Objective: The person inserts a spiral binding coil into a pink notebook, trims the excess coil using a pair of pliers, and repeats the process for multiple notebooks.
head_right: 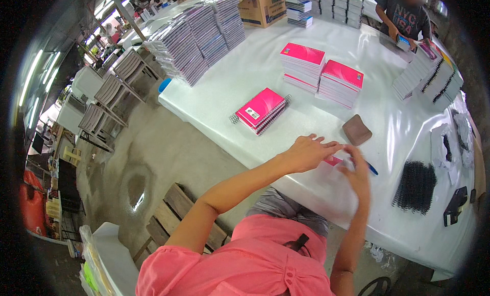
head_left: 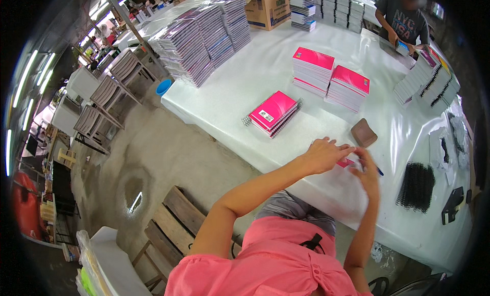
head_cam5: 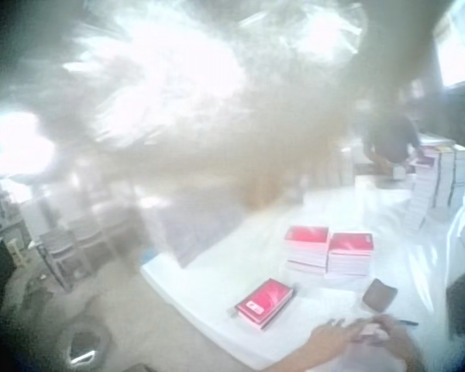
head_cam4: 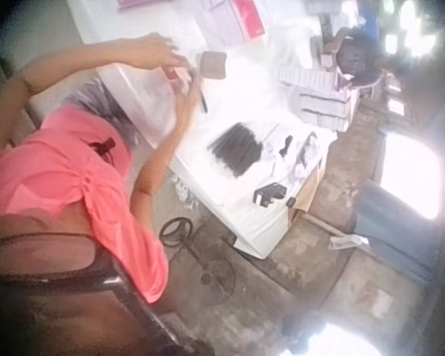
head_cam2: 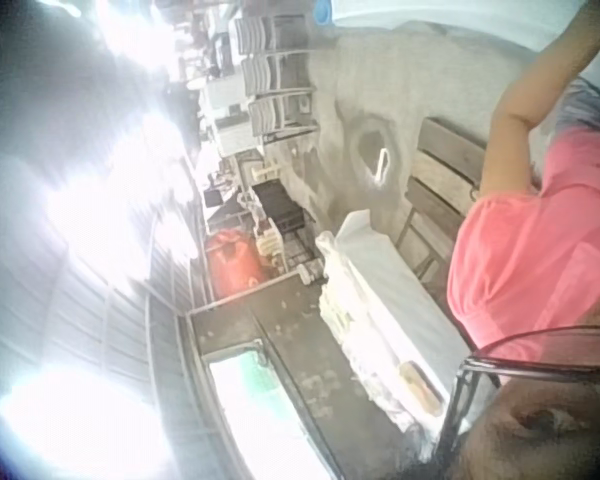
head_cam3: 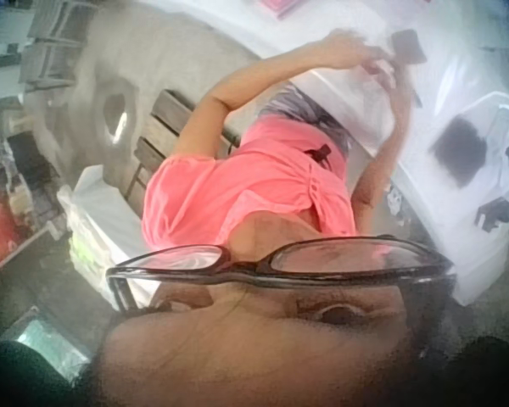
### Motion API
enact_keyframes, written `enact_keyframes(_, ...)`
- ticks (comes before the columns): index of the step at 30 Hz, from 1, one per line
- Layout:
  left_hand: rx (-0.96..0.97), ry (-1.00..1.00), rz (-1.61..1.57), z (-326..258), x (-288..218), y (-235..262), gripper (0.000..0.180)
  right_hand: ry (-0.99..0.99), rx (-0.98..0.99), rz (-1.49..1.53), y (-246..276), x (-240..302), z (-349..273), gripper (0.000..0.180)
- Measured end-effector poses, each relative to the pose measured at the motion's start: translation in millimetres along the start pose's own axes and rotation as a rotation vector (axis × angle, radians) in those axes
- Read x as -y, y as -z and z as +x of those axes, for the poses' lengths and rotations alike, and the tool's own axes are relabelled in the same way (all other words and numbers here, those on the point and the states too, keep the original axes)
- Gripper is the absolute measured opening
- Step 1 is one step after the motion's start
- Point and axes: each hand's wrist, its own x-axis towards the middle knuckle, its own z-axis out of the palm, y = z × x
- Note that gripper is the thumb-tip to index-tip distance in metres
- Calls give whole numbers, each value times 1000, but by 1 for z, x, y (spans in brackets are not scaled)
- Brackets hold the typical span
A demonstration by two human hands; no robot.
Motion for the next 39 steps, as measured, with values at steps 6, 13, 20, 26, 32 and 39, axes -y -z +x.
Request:
enact_keyframes(6,154,-23,-61,13,-8,13,55,-396,-733,-1204,137,-61,10,42)
enact_keyframes(13,-116,-112,112,8,16,-7,58,-362,-532,-1358,176,-138,10,27)
enact_keyframes(20,-95,-146,25,9,7,7,58,-399,-532,-1024,212,-110,6,24)
enact_keyframes(26,-44,-116,31,11,10,11,57,-333,-310,-484,224,-78,7,27)
enact_keyframes(32,-55,-112,42,11,14,9,58,-98,-441,-1084,143,-63,2,38)
enact_keyframes(39,-72,-124,18,14,13,7,57,-356,-395,-936,134,-88,-9,25)
